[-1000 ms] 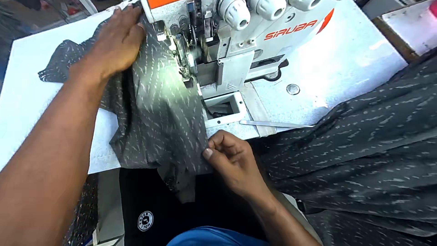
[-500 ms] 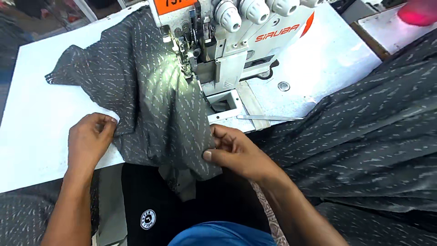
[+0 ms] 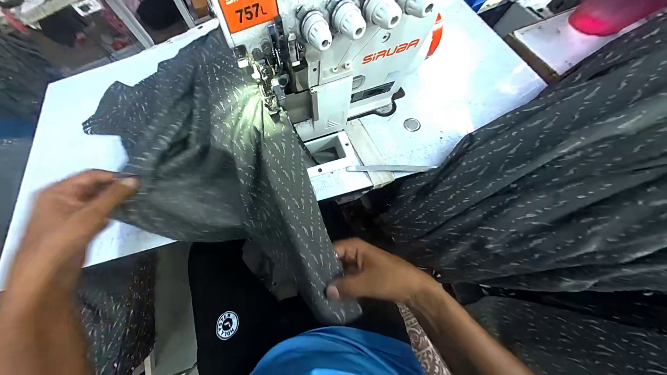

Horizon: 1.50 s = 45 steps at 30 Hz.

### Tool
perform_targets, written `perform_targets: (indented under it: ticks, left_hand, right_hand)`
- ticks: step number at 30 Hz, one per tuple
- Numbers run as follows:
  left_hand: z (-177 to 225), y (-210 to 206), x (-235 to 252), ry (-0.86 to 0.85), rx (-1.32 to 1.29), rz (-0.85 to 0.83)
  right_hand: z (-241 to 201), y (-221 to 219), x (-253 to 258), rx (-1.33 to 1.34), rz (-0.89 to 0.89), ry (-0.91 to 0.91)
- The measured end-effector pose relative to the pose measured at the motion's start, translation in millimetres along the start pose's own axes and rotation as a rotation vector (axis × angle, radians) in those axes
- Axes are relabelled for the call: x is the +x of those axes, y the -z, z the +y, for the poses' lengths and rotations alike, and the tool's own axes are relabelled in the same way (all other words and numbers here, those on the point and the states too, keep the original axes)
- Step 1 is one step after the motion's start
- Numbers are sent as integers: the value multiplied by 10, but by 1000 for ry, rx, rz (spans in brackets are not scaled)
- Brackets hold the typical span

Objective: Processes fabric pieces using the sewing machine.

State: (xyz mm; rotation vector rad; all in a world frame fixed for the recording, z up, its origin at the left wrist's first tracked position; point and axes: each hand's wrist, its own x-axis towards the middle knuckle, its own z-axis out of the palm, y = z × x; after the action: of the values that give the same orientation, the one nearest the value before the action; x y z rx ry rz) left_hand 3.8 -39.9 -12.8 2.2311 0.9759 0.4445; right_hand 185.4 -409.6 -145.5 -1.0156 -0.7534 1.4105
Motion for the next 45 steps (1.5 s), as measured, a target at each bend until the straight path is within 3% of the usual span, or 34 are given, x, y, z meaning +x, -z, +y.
perform_targets:
  ticks: [3, 6, 9, 12, 15, 19, 22, 28, 32, 36, 41, 45]
  left_hand:
    - [23, 342, 330, -118, 146, 228]
    - [281, 208, 650, -306, 515, 290]
    - [609, -347, 228, -547, 528, 247]
    - [456, -983, -558, -659, 331, 11]
    - [254, -1341, -1214, -584, 131, -170]
    - [187, -1505, -1820, -454, -108, -350]
    - [182, -1551, -2050, -391, -207, -421]
    - [105, -1483, -2354, -345, -388, -468]
    - [40, -1392, -2569, -346, -433, -429]
    - [32, -1236, -2718, -321, -471, -368]
    - [-10, -1045, -2894, -276, -578, -302]
    - [-26, -625, -3055, -305, -565, -156]
  right_hand:
    - [101, -131, 44, -23, 101, -95]
    - [319, -205, 208, -50, 229, -155]
    - [487, -348, 80, -23, 292, -140]
    - [702, -442, -120, -41, 314, -97]
    - [760, -481, -268, -137, 342, -40]
    - [745, -627, -417, -251, 376, 5]
    - [728, -759, -488, -270, 375, 64]
    - [715, -890, -610, -59, 297, 124]
    - [632, -1000, -596, -248, 296, 190]
    - [553, -1141, -532, -219, 232, 162]
    - [478, -1401, -389, -480, 179, 271]
    - [286, -1731, -215, -377, 78, 373]
